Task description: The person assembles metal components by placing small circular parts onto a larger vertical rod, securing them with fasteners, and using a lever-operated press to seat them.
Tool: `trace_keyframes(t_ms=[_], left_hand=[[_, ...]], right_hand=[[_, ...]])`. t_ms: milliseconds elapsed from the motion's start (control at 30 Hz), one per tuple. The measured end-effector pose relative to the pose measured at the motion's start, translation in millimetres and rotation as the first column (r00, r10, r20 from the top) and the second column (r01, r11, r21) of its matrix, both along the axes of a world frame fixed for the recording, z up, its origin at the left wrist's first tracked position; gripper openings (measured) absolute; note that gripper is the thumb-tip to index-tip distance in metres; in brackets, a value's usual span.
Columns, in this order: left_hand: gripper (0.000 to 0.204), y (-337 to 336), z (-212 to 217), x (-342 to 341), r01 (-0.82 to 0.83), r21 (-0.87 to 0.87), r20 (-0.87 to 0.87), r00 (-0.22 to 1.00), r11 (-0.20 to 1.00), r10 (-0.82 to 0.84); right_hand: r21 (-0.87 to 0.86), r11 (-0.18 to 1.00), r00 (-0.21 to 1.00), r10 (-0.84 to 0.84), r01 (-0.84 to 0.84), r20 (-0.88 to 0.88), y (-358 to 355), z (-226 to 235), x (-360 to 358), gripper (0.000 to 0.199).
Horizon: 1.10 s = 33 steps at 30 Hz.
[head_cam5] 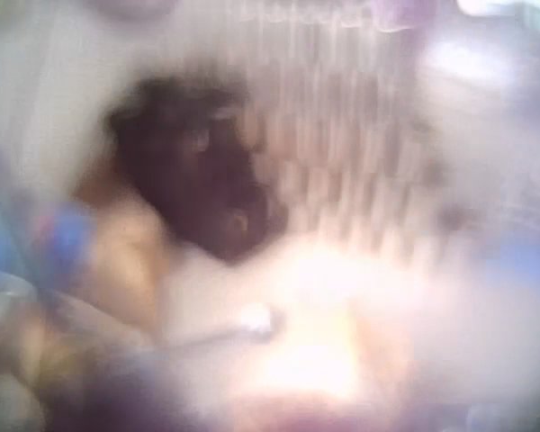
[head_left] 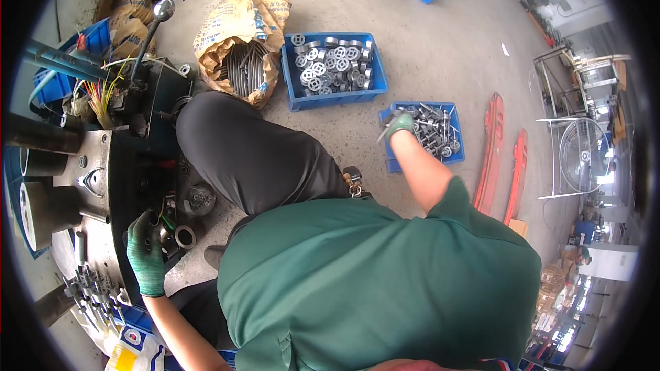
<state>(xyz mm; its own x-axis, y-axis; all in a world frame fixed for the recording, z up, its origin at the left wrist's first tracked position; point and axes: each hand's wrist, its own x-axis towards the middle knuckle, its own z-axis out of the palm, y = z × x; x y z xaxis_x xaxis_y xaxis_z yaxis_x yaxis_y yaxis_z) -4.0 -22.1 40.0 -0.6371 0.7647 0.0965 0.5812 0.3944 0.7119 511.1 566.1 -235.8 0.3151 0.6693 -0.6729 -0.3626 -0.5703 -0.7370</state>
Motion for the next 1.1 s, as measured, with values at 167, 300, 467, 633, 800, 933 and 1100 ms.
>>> trace_keyframes(t_ms=[167, 300, 467, 633, 800, 933, 1100], left_hand=[[0.051, -6.9, -2.2, 1.2, -0.013, -0.061, 0.055, 0.998, 0.998, 0.016], [0.053, -2.7, 4.3, 4.3, 0.008, -0.090, 0.020, 1.000, 0.996, -0.006], [0.049, -13.1, 7.2, -3.5, -0.092, 0.021, 0.020, 0.996, 0.996, 0.092], [0.042, -61.8, 21.6, -24.1, -0.386, 0.215, -0.212, 0.878, 0.897, 0.429], [0.031, -83.0, 47.2, -45.8, -0.647, 0.617, 0.195, 0.678, 0.449, 0.709], [0.030, -102.0, 70.2, -54.6, -0.661, 0.750, 0.564, 0.636, -0.004, 0.526], [0.026, -136.4, 64.4, -53.5, -0.641, 0.654, 0.756, 0.575, -0.402, 0.312]], right_hand=[[0.055, 0.988, 0.943, -0.157, 0.147, 0.294, 16.3, 22.2, 73.8, 0.025], [0.090, 0.996, 0.890, -0.051, 0.011, 0.453, 8.5, 34.1, 56.2, 0.019], [0.222, 0.826, 0.714, 0.275, -0.519, 0.644, -19.1, 57.4, -61.7, 0.015], [0.461, 0.096, 0.464, 0.348, -0.882, 0.814, -72.9, 175.3, -251.8, 0.016], [0.429, -0.696, 0.383, 0.235, -0.575, 0.894, -168.5, 328.0, -384.1, 0.022], [0.198, -0.968, 0.260, 0.154, -0.152, 0.953, -244.8, 376.6, -468.5, 0.027], [0.013, -0.999, 0.092, 0.017, 0.038, 0.996, -310.7, 347.3, -557.3, 0.027]])
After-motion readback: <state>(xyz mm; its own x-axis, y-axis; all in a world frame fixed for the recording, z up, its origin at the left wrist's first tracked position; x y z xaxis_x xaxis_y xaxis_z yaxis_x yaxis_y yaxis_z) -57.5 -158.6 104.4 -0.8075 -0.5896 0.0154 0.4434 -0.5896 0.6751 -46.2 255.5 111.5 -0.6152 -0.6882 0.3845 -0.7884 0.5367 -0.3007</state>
